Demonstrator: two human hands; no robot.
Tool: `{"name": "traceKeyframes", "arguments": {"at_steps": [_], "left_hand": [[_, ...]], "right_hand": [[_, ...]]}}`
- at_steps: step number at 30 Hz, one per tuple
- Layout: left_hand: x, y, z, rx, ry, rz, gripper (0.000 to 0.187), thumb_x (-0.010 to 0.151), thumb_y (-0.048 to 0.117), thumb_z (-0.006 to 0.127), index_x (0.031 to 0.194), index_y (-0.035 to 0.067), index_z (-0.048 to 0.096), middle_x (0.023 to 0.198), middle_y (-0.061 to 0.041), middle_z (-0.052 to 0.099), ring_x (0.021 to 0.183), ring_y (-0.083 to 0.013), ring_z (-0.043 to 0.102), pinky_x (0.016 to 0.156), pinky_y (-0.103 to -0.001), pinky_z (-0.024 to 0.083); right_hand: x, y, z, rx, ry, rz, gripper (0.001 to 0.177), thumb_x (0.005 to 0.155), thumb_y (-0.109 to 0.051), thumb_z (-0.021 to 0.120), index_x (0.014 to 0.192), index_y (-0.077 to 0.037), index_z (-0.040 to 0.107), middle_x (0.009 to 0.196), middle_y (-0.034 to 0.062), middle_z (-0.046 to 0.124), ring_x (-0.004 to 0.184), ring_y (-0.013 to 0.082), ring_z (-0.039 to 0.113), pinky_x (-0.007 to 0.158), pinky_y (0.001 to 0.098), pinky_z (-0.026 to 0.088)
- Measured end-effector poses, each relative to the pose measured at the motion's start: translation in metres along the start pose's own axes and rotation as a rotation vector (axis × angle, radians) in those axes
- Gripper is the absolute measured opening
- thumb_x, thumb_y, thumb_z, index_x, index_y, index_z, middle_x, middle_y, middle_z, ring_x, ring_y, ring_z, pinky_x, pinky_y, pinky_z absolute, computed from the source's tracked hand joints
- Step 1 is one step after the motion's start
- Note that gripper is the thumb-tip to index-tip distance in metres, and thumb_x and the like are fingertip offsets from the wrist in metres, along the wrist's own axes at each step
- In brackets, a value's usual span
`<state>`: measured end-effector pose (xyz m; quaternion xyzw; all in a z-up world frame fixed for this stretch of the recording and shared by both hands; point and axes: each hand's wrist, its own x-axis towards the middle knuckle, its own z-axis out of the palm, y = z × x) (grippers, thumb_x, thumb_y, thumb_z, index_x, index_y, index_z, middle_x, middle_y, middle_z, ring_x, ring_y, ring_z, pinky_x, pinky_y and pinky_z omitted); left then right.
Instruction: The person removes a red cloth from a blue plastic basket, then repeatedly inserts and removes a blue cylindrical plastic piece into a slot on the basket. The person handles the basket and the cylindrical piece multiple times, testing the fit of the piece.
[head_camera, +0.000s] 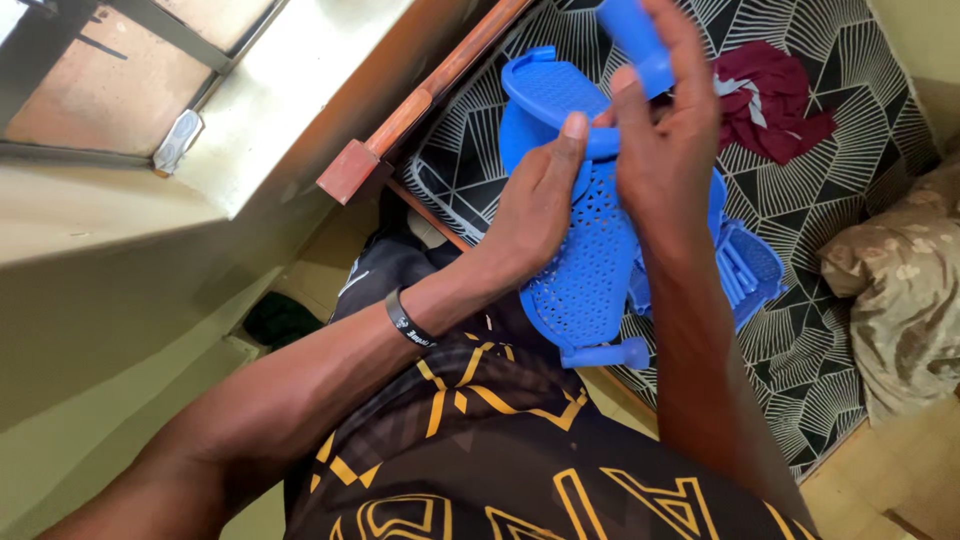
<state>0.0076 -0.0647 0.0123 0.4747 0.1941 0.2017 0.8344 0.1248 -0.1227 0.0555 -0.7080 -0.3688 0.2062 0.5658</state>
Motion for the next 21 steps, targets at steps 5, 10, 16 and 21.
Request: {"name": "traceKeyframes", "arguments": {"at_steps": [5, 10, 16, 21], "left_hand": [[-0.002, 0.006, 0.0, 0.094, -0.007, 0.038, 0.068, 0.115, 0.05, 0.029, 0.115, -0.005, 0.07, 0.089, -0.006, 0.07, 0.084, -0.0132, 0.06, 0.081, -0.035, 0.053], [0.02, 0.008, -0.001, 0.384, 0.013, 0.086, 0.066, 0.11, 0.05, 0.033, 0.087, -0.003, 0.064, 0.068, -0.015, 0.062, 0.062, -0.0238, 0.058, 0.067, -0.04, 0.049], [0.036, 0.004, -0.015, 0.614, 0.059, 0.12, 0.074, 0.108, 0.053, 0.034, 0.068, -0.004, 0.055, 0.056, -0.019, 0.052, 0.051, -0.0335, 0.052, 0.058, -0.049, 0.041], [0.04, 0.003, -0.034, 0.619, 0.078, 0.107, 0.075, 0.105, 0.057, 0.035, 0.066, -0.003, 0.057, 0.053, -0.017, 0.052, 0.048, -0.032, 0.056, 0.057, -0.048, 0.044]], "right_hand": [[0.001, -0.007, -0.009, -0.372, 0.017, -0.251, 0.044, 0.116, -0.005, 0.073, 0.153, -0.005, 0.05, 0.12, 0.0074, 0.062, 0.084, 0.0098, 0.057, 0.078, 0.0239, 0.053], [0.007, -0.007, -0.014, -0.199, 0.184, -0.077, 0.045, 0.104, -0.017, 0.078, 0.139, -0.003, 0.053, 0.1, 0.0007, 0.065, 0.076, 0.0058, 0.062, 0.065, 0.0239, 0.054], [0.013, 0.009, -0.012, -0.473, 0.24, -0.274, 0.038, 0.113, -0.018, 0.086, 0.13, -0.001, 0.057, 0.107, 0.0071, 0.059, 0.08, 0.0115, 0.051, 0.07, 0.0275, 0.045], [0.019, 0.011, -0.028, -0.518, 0.299, -0.166, 0.039, 0.103, -0.02, 0.084, 0.12, 0.0, 0.055, 0.103, 0.0091, 0.055, 0.081, 0.0222, 0.045, 0.07, 0.0341, 0.042]]}}
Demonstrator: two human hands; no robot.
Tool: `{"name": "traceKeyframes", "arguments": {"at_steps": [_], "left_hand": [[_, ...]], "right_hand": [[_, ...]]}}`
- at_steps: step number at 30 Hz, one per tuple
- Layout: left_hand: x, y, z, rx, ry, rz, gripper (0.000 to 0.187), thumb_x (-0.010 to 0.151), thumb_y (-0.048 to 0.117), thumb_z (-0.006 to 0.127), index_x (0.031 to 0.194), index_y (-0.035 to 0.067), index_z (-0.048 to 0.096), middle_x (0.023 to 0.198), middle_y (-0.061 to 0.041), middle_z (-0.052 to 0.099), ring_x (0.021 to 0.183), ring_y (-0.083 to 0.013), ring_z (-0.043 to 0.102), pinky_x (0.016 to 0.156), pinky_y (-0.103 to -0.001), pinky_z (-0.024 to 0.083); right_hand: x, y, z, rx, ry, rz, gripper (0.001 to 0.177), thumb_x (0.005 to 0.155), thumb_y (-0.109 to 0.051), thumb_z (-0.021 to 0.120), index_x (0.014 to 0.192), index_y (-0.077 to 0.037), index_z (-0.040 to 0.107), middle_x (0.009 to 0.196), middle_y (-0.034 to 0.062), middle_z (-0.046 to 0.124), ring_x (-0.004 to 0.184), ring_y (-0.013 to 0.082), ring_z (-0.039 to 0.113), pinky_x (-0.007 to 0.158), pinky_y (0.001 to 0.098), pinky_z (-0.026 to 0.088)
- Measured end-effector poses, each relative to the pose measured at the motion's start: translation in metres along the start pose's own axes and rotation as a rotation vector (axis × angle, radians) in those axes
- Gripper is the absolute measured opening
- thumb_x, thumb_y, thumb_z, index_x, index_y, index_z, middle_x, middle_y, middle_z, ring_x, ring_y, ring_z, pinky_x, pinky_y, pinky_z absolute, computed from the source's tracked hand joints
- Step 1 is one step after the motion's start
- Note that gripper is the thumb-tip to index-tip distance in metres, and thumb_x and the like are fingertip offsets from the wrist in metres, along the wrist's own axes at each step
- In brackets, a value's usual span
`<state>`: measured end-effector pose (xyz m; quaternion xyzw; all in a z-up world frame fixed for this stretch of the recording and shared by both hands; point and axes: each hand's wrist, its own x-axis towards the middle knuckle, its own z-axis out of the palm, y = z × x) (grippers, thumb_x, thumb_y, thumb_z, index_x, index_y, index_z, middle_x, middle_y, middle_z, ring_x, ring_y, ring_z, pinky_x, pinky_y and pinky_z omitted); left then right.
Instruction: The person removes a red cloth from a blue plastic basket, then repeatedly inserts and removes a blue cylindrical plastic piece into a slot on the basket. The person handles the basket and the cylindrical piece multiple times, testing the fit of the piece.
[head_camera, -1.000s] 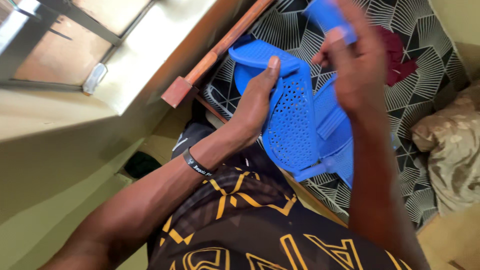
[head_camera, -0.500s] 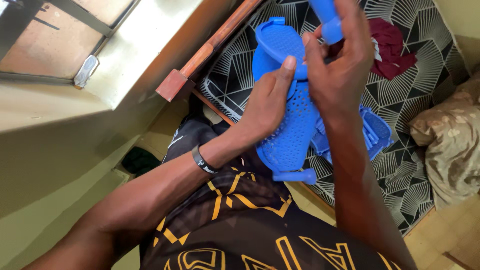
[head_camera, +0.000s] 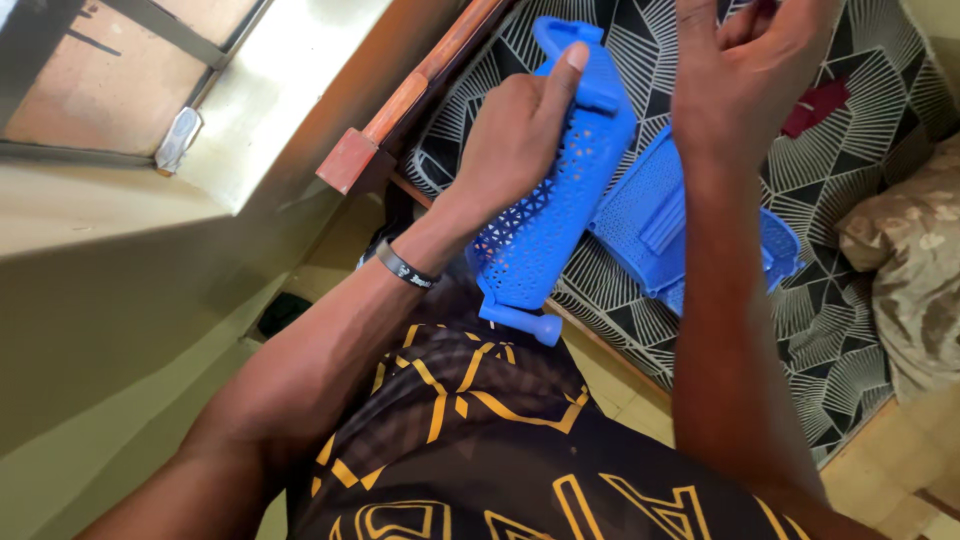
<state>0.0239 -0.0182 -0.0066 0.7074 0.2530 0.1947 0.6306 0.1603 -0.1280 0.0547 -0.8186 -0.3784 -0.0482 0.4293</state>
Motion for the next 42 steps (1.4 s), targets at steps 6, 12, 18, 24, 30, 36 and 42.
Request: {"name": "traceKeyframes", "arguments": {"at_steps": [6, 12, 18, 24, 30, 36, 42], "left_hand": [[0.004, -0.011, -0.01, -0.001, 0.003, 0.035, 0.076, 0.107, 0.056, 0.035, 0.064, -0.003, 0.055, 0.053, -0.015, 0.049, 0.048, -0.0274, 0.053, 0.054, -0.047, 0.039], [0.006, -0.015, -0.018, -0.096, -0.033, 0.043, 0.073, 0.109, 0.056, 0.038, 0.067, -0.002, 0.051, 0.057, -0.01, 0.045, 0.054, -0.0162, 0.045, 0.054, -0.043, 0.039], [0.01, -0.019, -0.023, -0.139, -0.046, 0.045, 0.073, 0.11, 0.056, 0.037, 0.064, 0.001, 0.048, 0.058, 0.0, 0.042, 0.056, -0.0106, 0.04, 0.054, -0.037, 0.037], [0.021, -0.025, -0.035, -0.125, -0.031, -0.014, 0.073, 0.109, 0.057, 0.038, 0.057, 0.006, 0.045, 0.055, 0.003, 0.042, 0.053, -0.0085, 0.037, 0.051, -0.034, 0.034], [0.02, -0.023, -0.04, -0.191, -0.072, -0.001, 0.071, 0.109, 0.058, 0.038, 0.058, 0.01, 0.047, 0.056, 0.005, 0.042, 0.054, -0.0075, 0.037, 0.05, -0.033, 0.033], [0.021, -0.018, -0.038, -0.135, -0.064, -0.039, 0.072, 0.108, 0.06, 0.038, 0.056, 0.011, 0.044, 0.055, 0.005, 0.038, 0.053, -0.0071, 0.036, 0.049, -0.033, 0.032], [0.021, -0.015, -0.037, -0.145, -0.08, -0.042, 0.072, 0.107, 0.061, 0.038, 0.056, 0.01, 0.045, 0.055, 0.005, 0.038, 0.053, -0.0077, 0.036, 0.05, -0.033, 0.033]], "right_hand": [[-0.013, -0.02, 0.005, -0.026, -0.169, -0.358, 0.046, 0.099, -0.005, 0.096, 0.12, -0.002, 0.054, 0.112, 0.0103, 0.053, 0.102, 0.0214, 0.059, 0.087, 0.0317, 0.053], [-0.021, -0.046, 0.001, 0.401, -0.329, 0.001, 0.06, 0.082, -0.004, 0.084, 0.131, -0.003, 0.051, 0.116, 0.0039, 0.049, 0.104, 0.0124, 0.06, 0.098, 0.0293, 0.061], [-0.021, -0.037, -0.011, 0.45, -0.193, 0.056, 0.042, 0.11, -0.005, 0.078, 0.142, -0.004, 0.051, 0.109, 0.0056, 0.056, 0.093, 0.0129, 0.059, 0.089, 0.0262, 0.054], [-0.023, -0.057, -0.045, 0.565, -0.426, 0.231, 0.045, 0.1, -0.015, 0.071, 0.132, -0.011, 0.041, 0.101, 0.001, 0.062, 0.085, 0.0055, 0.062, 0.079, 0.0203, 0.054], [-0.014, -0.066, -0.058, 0.187, -0.5, 0.058, 0.039, 0.1, -0.01, 0.08, 0.127, -0.003, 0.053, 0.116, 0.0026, 0.063, 0.103, 0.0089, 0.063, 0.095, 0.0243, 0.053], [-0.015, -0.047, -0.059, 0.185, -0.531, -0.013, 0.037, 0.103, -0.011, 0.084, 0.126, -0.002, 0.057, 0.119, 0.0022, 0.056, 0.104, 0.0075, 0.062, 0.095, 0.0235, 0.055], [-0.015, -0.044, -0.059, 0.17, -0.532, -0.037, 0.037, 0.103, -0.011, 0.085, 0.125, -0.001, 0.057, 0.118, 0.0024, 0.056, 0.104, 0.0078, 0.063, 0.093, 0.0235, 0.055]]}}
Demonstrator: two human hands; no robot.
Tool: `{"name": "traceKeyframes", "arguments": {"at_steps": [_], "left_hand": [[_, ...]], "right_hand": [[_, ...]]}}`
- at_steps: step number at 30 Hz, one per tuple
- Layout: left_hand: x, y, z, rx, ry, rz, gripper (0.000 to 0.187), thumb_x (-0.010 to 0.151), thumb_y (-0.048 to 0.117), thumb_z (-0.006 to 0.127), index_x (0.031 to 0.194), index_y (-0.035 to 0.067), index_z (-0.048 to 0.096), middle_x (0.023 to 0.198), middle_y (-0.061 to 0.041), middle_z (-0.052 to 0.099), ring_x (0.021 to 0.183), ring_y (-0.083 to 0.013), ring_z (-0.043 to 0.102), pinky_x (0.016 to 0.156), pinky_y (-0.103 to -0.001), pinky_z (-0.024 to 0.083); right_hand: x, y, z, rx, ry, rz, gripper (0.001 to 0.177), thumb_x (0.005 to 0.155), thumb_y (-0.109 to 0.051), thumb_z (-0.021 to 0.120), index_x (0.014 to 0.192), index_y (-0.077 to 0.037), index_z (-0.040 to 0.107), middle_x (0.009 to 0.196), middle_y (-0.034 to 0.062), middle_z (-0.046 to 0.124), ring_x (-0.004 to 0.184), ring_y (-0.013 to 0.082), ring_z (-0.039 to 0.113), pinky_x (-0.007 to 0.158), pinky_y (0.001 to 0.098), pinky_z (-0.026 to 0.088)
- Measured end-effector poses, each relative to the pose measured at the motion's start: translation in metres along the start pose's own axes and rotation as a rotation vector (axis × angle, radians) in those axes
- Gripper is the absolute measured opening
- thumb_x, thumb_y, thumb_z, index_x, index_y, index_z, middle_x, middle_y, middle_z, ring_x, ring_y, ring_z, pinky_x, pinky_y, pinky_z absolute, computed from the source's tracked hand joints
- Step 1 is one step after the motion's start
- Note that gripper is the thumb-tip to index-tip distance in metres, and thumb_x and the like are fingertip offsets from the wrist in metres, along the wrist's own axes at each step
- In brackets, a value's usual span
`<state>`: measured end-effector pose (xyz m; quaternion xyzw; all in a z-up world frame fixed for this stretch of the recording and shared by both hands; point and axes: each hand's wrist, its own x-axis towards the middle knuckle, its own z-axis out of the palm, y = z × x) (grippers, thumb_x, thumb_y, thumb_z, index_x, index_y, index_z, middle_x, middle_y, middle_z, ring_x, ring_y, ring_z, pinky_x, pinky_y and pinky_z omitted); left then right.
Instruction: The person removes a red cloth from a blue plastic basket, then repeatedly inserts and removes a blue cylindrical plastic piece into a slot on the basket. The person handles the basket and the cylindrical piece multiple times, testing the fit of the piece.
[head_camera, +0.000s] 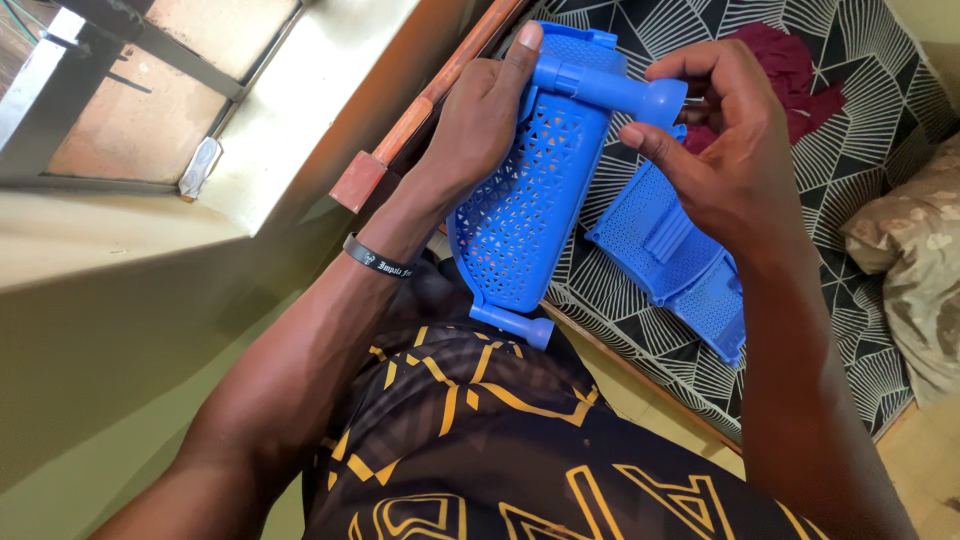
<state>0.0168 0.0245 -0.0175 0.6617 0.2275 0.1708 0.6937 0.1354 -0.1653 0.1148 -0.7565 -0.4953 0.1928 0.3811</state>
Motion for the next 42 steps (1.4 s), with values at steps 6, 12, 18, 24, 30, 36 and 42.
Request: {"name": "traceKeyframes", "arguments": {"at_steps": [6, 12, 18, 24, 30, 36, 42], "left_hand": [[-0.002, 0.005, 0.0, 0.004, -0.013, 0.005, 0.073, 0.107, 0.061, 0.038, 0.056, 0.009, 0.045, 0.056, 0.004, 0.038, 0.054, -0.0085, 0.036, 0.05, -0.034, 0.034], [-0.003, 0.007, -0.001, 0.035, 0.007, -0.017, 0.073, 0.106, 0.062, 0.039, 0.057, 0.008, 0.046, 0.056, 0.004, 0.04, 0.055, -0.0077, 0.038, 0.051, -0.034, 0.035], [-0.003, 0.004, -0.003, 0.057, -0.011, 0.004, 0.073, 0.107, 0.062, 0.039, 0.057, 0.008, 0.042, 0.056, 0.004, 0.038, 0.054, -0.0082, 0.037, 0.051, -0.035, 0.034], [-0.006, 0.0, 0.0, 0.058, -0.02, 0.039, 0.074, 0.107, 0.061, 0.038, 0.056, 0.008, 0.038, 0.054, 0.003, 0.035, 0.052, -0.0097, 0.033, 0.048, -0.036, 0.031], [-0.008, -0.002, -0.002, 0.051, -0.019, 0.031, 0.073, 0.107, 0.06, 0.038, 0.055, 0.008, 0.041, 0.053, 0.004, 0.036, 0.051, -0.0093, 0.034, 0.047, -0.036, 0.031], [-0.011, 0.007, -0.001, 0.067, -0.022, 0.05, 0.073, 0.108, 0.059, 0.041, 0.058, 0.007, 0.041, 0.055, 0.004, 0.037, 0.053, -0.0089, 0.034, 0.048, -0.036, 0.03], [-0.025, 0.027, 0.007, 0.303, 0.053, 0.025, 0.076, 0.101, 0.063, 0.047, 0.056, 0.003, 0.051, 0.049, -0.007, 0.042, 0.046, -0.0176, 0.043, 0.047, -0.042, 0.033]], "right_hand": [[0.006, -0.009, 0.001, 0.009, -0.012, -0.019, 0.04, 0.101, -0.012, 0.086, 0.126, -0.001, 0.057, 0.119, 0.0036, 0.055, 0.107, 0.0089, 0.063, 0.097, 0.0249, 0.056], [0.008, -0.013, -0.004, -0.044, 0.017, -0.033, 0.069, 0.073, -0.01, 0.091, 0.129, 0.0, 0.051, 0.125, 0.0059, 0.054, 0.11, 0.0133, 0.059, 0.096, 0.0294, 0.055], [0.003, -0.005, -0.012, -0.147, -0.038, -0.151, 0.048, 0.094, -0.006, 0.091, 0.129, 0.001, 0.059, 0.128, 0.0085, 0.057, 0.114, 0.0166, 0.069, 0.1, 0.029, 0.06], [0.003, -0.009, -0.006, -0.036, -0.113, 0.138, 0.031, 0.106, -0.014, 0.067, 0.133, -0.002, 0.061, 0.105, 0.0066, 0.072, 0.1, 0.0132, 0.075, 0.085, 0.0261, 0.06], [0.002, -0.019, 0.001, -0.341, -0.013, -0.25, 0.051, 0.085, -0.012, 0.087, 0.124, 0.006, 0.06, 0.116, 0.0196, 0.065, 0.098, 0.0203, 0.067, 0.081, 0.0342, 0.058], [-0.001, -0.011, 0.003, -0.256, -0.045, -0.026, 0.029, 0.109, -0.02, 0.075, 0.126, 0.001, 0.065, 0.1, 0.0094, 0.072, 0.086, 0.0145, 0.069, 0.078, 0.0299, 0.056], [-0.004, -0.007, 0.011, 0.053, -0.096, 0.379, 0.045, 0.115, -0.037, 0.049, 0.097, 0.001, 0.065, 0.073, 0.0061, 0.069, 0.065, 0.0126, 0.069, 0.061, 0.027, 0.056]]}}
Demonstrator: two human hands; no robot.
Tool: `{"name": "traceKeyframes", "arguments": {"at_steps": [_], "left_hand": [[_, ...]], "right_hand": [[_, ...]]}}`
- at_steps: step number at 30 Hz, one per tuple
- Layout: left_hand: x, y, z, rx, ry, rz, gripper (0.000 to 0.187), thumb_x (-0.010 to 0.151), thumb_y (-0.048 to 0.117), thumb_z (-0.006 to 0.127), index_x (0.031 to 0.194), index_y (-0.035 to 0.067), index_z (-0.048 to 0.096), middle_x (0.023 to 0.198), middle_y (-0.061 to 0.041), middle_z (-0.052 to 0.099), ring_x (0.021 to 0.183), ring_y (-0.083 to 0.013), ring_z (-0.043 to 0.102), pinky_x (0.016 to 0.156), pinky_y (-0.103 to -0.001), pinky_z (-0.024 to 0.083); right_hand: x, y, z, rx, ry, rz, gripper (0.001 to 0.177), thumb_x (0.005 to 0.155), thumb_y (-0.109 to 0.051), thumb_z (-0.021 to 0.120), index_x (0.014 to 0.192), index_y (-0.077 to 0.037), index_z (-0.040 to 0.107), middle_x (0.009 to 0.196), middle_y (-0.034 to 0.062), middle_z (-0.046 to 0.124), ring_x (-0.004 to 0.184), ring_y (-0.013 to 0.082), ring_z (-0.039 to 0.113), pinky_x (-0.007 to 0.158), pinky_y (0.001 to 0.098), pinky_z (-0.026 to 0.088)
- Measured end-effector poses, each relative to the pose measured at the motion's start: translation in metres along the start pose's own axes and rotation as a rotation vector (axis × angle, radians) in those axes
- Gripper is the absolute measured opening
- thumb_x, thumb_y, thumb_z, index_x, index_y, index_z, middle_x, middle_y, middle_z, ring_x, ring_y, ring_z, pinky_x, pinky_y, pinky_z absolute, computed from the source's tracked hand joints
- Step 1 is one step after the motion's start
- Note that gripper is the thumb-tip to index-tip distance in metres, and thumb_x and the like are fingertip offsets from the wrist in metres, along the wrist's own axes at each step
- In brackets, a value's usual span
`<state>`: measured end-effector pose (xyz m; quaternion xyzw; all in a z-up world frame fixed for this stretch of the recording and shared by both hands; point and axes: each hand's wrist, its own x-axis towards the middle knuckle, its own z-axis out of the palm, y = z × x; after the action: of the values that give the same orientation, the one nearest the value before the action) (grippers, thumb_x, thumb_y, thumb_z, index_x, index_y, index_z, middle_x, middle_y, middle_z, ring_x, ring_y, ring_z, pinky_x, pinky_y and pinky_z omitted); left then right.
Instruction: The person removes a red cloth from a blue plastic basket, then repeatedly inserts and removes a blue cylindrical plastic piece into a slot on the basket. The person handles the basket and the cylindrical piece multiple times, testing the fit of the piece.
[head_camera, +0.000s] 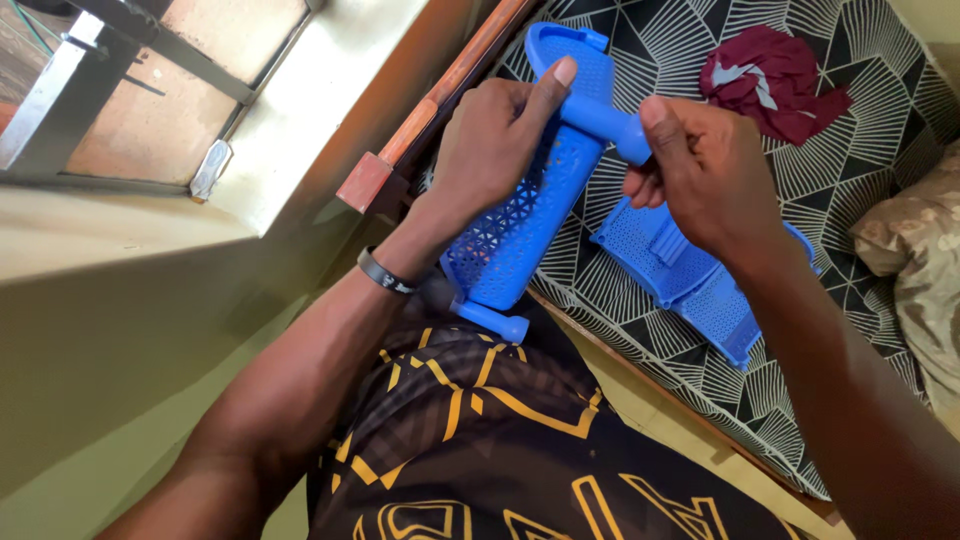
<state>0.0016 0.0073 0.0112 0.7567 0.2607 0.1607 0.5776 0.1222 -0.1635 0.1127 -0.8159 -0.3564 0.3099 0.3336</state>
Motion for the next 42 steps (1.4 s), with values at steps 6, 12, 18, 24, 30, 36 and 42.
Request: {"name": "traceKeyframes", "arguments": {"at_steps": [6, 12, 18, 24, 30, 36, 42], "left_hand": [[-0.004, 0.014, 0.008, 0.205, 0.112, 0.041, 0.071, 0.103, 0.058, 0.042, 0.06, 0.006, 0.063, 0.054, -0.016, 0.058, 0.054, -0.037, 0.062, 0.056, -0.051, 0.046], [-0.008, 0.007, 0.009, 0.231, 0.073, 0.048, 0.07, 0.104, 0.057, 0.039, 0.063, 0.006, 0.063, 0.057, -0.017, 0.06, 0.057, -0.0391, 0.063, 0.058, -0.053, 0.047], [-0.01, -0.002, 0.018, 0.291, 0.148, 0.058, 0.07, 0.109, 0.049, 0.035, 0.062, 0.005, 0.063, 0.059, -0.02, 0.06, 0.058, -0.0411, 0.061, 0.058, -0.054, 0.047], [0.001, -0.003, 0.027, 0.713, 0.276, 0.344, 0.048, 0.109, 0.034, 0.042, 0.085, 0.005, 0.071, 0.06, -0.019, 0.062, 0.047, -0.0395, 0.057, 0.044, -0.054, 0.042], [0.01, 0.006, 0.022, 0.687, 0.315, 0.389, 0.047, 0.108, 0.031, 0.044, 0.082, 0.004, 0.071, 0.058, -0.018, 0.062, 0.047, -0.0361, 0.059, 0.046, -0.052, 0.042], [0.015, -0.006, 0.031, 0.639, 0.315, 0.458, 0.039, 0.108, 0.025, 0.043, 0.108, 0.0, 0.073, 0.068, -0.018, 0.067, 0.054, -0.0399, 0.061, 0.045, -0.053, 0.043], [0.035, -0.036, 0.059, 0.293, 0.229, 0.031, 0.052, 0.105, 0.044, 0.05, 0.086, 0.0, 0.07, 0.085, -0.023, 0.072, 0.08, -0.042, 0.068, 0.073, -0.054, 0.051]], "right_hand": [[0.006, 0.003, 0.007, -0.611, 0.106, -0.411, 0.036, 0.11, -0.038, 0.062, 0.116, -0.003, 0.056, 0.081, 0.0098, 0.065, 0.07, 0.0218, 0.064, 0.06, 0.0361, 0.046], [0.015, 0.019, 0.018, 0.159, -0.03, -0.099, 0.048, 0.098, -0.04, 0.07, 0.114, -0.001, 0.048, 0.079, 0.0078, 0.06, 0.066, 0.0186, 0.059, 0.054, 0.0335, 0.044], [0.007, 0.033, 0.022, -0.5, 0.115, -0.517, 0.04, 0.105, -0.027, 0.075, 0.121, -0.002, 0.048, 0.096, 0.0163, 0.067, 0.079, 0.0322, 0.07, 0.066, 0.0407, 0.053], [0.013, 0.059, 0.04, -0.337, 0.129, -0.424, 0.032, 0.115, -0.027, 0.068, 0.116, -0.002, 0.048, 0.092, 0.0116, 0.065, 0.08, 0.0337, 0.067, 0.07, 0.0435, 0.05], [0.014, 0.054, 0.04, 0.197, 0.013, -0.165, 0.038, 0.114, -0.04, 0.061, 0.117, -0.005, 0.045, 0.086, 0.0012, 0.055, 0.068, 0.0104, 0.053, 0.058, 0.0251, 0.045], [0.036, 0.039, 0.011, 0.379, -0.152, 0.253, 0.04, 0.103, -0.047, 0.062, 0.114, -0.01, 0.05, 0.068, 0.0038, 0.056, 0.046, 0.0054, 0.041, 0.039, 0.0227, 0.03], [0.043, 0.031, -0.017, -0.121, -0.05, -0.118, 0.047, 0.107, -0.052, 0.057, 0.11, -0.005, 0.06, 0.082, 0.0032, 0.065, 0.057, 0.0051, 0.063, 0.048, 0.0223, 0.049]]}}
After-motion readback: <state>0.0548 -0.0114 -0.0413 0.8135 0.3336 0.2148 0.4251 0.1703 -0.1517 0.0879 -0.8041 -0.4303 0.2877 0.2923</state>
